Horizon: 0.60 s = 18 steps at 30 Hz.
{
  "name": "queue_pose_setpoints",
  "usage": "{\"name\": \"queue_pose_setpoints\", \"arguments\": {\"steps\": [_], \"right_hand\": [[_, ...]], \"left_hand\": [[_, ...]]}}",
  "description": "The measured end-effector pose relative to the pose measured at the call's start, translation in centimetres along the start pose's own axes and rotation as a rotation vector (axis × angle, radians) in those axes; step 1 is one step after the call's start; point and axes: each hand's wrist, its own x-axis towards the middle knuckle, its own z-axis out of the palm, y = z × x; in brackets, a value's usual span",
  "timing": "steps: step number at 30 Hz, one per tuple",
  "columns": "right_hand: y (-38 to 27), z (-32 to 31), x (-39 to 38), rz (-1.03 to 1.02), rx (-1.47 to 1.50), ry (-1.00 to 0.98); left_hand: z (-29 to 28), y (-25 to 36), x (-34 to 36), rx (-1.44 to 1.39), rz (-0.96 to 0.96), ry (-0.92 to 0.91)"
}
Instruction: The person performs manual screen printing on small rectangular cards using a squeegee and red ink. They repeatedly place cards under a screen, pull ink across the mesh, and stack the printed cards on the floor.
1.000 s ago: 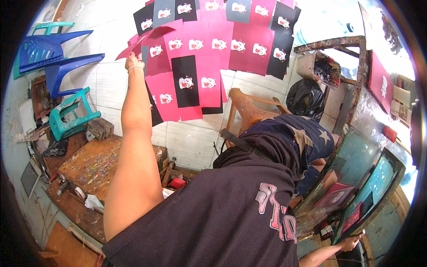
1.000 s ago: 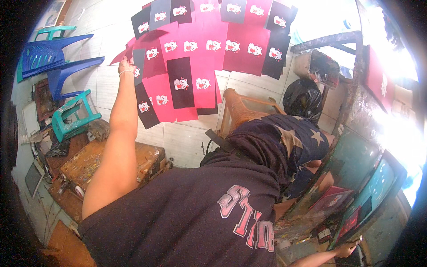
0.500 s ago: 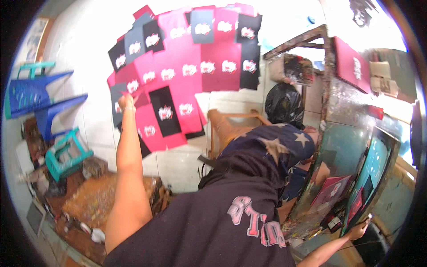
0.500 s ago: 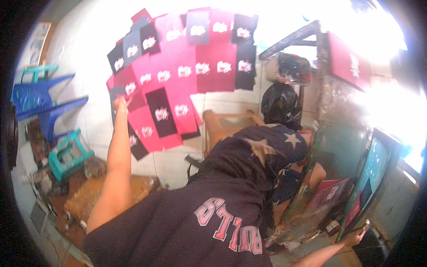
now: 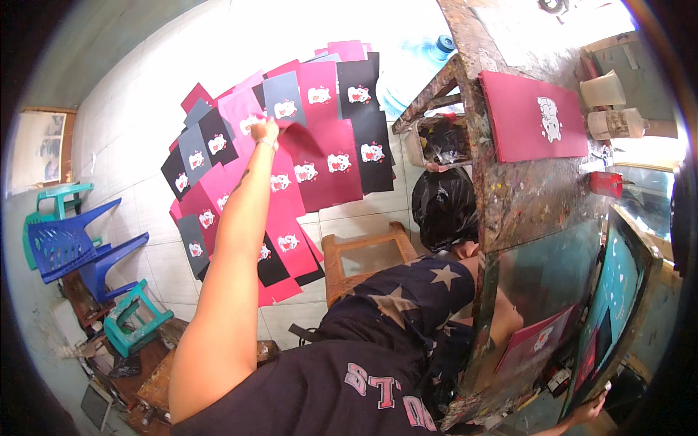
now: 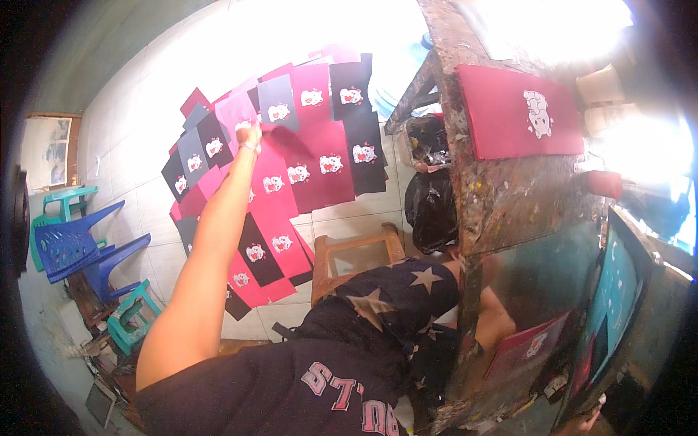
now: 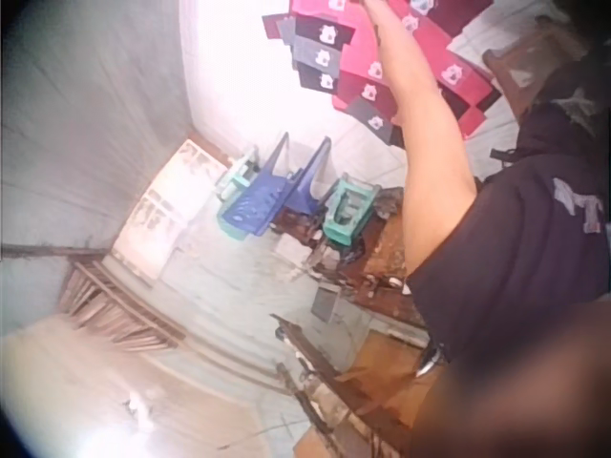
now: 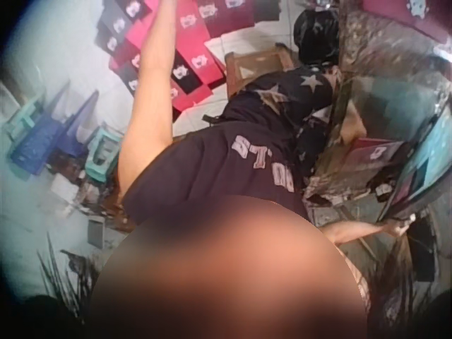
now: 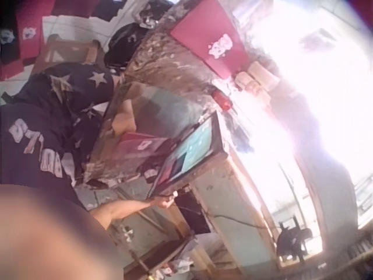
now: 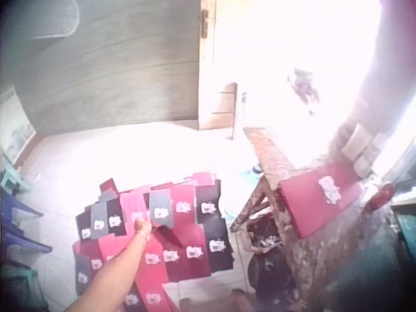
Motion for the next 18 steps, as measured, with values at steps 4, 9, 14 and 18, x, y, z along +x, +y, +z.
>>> {"name": "queue_pose_setpoints", "arguments": {"steps": [4,9,14,18], "right_hand": [[-4.3,1.2,-2.1,-0.049,0.106,0.06],[-10.2,-1.0,-4.1,-0.147,0.17,0.145],[-12.3,0.4,-3.2,-0.181,0.232,0.162],[-10.4,-3.0,-4.3,-0.13,0.134,0.178]], "left_hand": [[5.2,9.6,4.8,-0.112,-0.24,-0.078],[11.0,21.2,2.7,-0.977,-0.728,0.171],[18.5,12.6,3.0,-1.286,-0.884,0.023],[25.1,12.8,-9.5,-0.73,-1.157,-0.24]]}}
